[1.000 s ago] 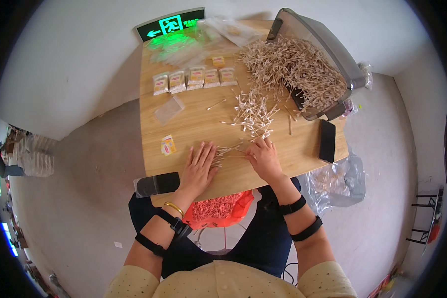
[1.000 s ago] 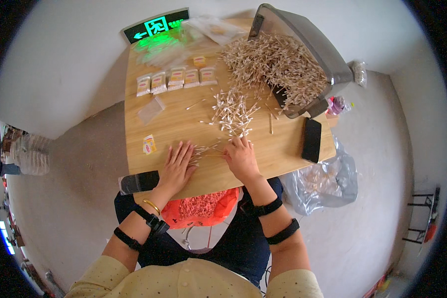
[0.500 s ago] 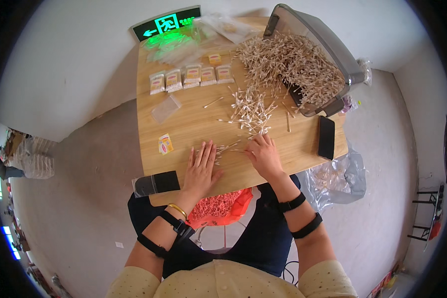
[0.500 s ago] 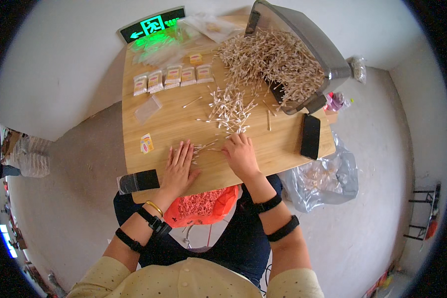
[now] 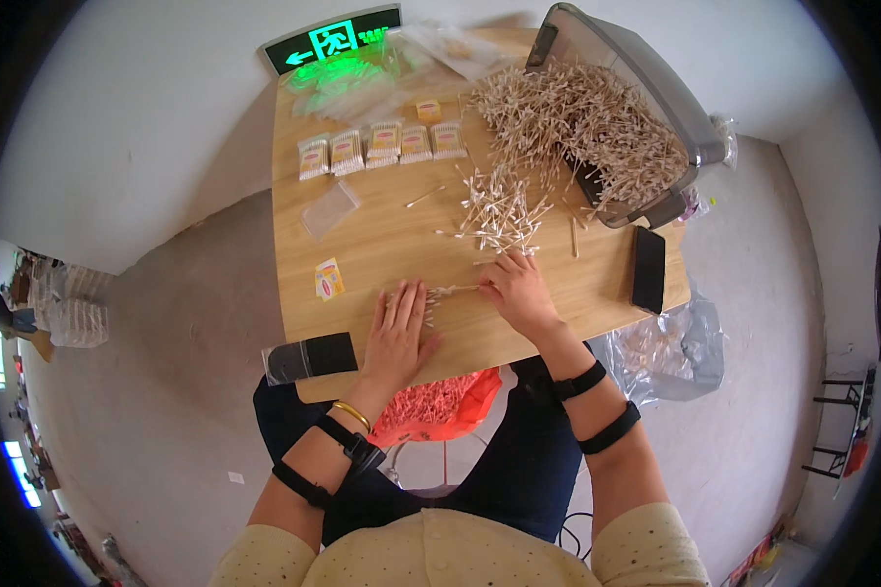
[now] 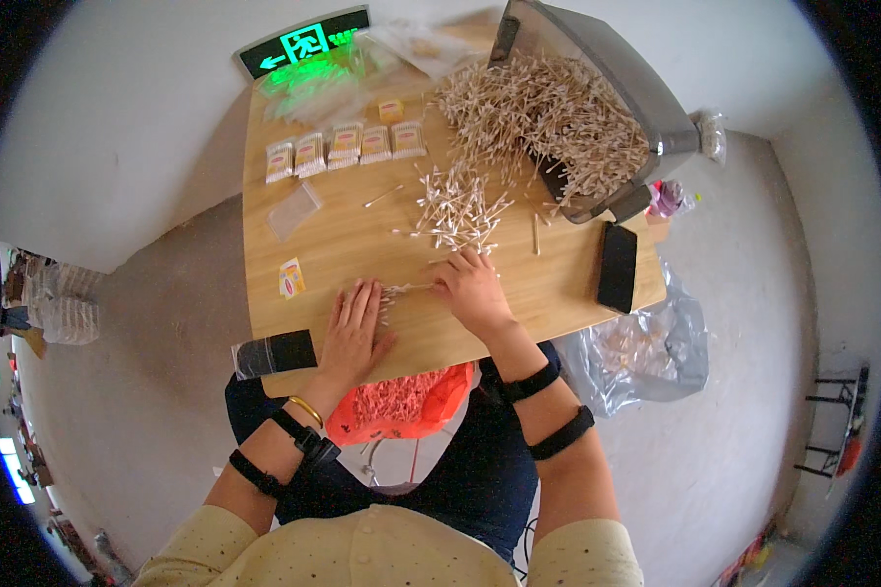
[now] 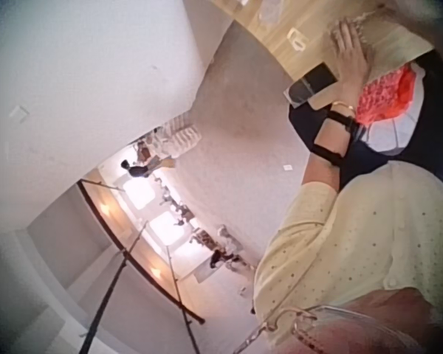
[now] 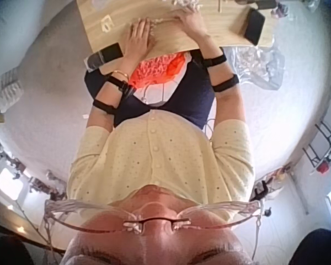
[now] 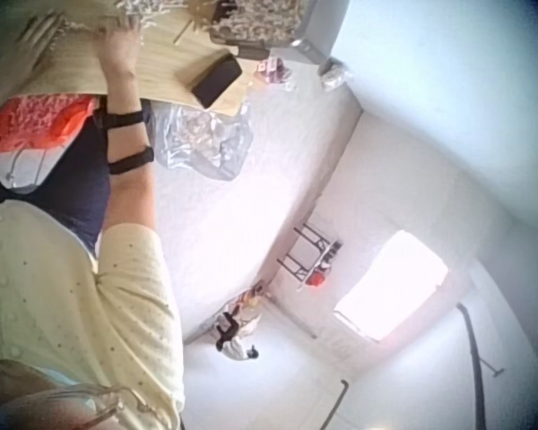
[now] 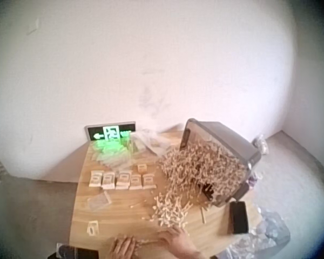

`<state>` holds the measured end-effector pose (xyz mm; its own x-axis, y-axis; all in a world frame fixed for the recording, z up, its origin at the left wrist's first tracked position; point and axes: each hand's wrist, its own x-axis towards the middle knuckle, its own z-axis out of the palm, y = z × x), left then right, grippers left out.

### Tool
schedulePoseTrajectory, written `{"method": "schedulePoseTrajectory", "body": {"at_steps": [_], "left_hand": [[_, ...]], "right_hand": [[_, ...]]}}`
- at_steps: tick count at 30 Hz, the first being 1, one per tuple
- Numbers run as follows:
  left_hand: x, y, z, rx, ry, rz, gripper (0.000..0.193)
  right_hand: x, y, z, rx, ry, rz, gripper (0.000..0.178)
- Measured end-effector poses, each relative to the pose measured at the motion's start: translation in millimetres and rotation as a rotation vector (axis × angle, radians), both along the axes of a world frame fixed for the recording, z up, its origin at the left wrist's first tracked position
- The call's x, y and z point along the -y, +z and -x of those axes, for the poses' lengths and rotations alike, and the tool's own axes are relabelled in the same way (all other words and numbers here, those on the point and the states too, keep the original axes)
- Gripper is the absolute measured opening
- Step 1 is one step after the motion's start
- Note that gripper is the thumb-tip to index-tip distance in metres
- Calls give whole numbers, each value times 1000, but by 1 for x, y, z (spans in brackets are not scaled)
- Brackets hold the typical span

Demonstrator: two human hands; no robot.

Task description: The recorder aligns cotton swabs on a table and places them into small plastic bags.

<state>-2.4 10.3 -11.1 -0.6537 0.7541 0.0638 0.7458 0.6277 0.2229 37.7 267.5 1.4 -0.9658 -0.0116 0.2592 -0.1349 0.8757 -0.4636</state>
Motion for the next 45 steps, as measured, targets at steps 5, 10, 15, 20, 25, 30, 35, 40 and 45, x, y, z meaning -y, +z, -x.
{"method": "schedulePoseTrajectory", "body": {"at_steps": [5,10,15,20,25,30,35,40,45], "left_hand": [[2,4,-5,35,21,-33,84],[7,-1,-12,19,-22,-6,83],[6,2,-18,-19,-104,47,81],[9,7,-17,25,-30,-22,88],[1,10,2,28,12,-50,93],[-4,11,9,33,-26,-2,94],[0,6,15,76,-75,-65,96],[0,3,31,98,-198,-208,105],[16,21,31,230,-99,-234,114]], "right_hand": [[-11,-1,-6,20,-82,-63,9],[1,-6,10,36,-102,-93,10],[63,-15,37,-21,-32,-150,8],[68,-12,41,-2,47,118,8],[36,-8,24,-62,-128,170,14],[36,-1,3,-22,-184,165,14],[46,-12,6,69,-212,295,15],[65,-10,17,55,-160,449,18],[44,-5,0,-37,-246,473,15]]}}
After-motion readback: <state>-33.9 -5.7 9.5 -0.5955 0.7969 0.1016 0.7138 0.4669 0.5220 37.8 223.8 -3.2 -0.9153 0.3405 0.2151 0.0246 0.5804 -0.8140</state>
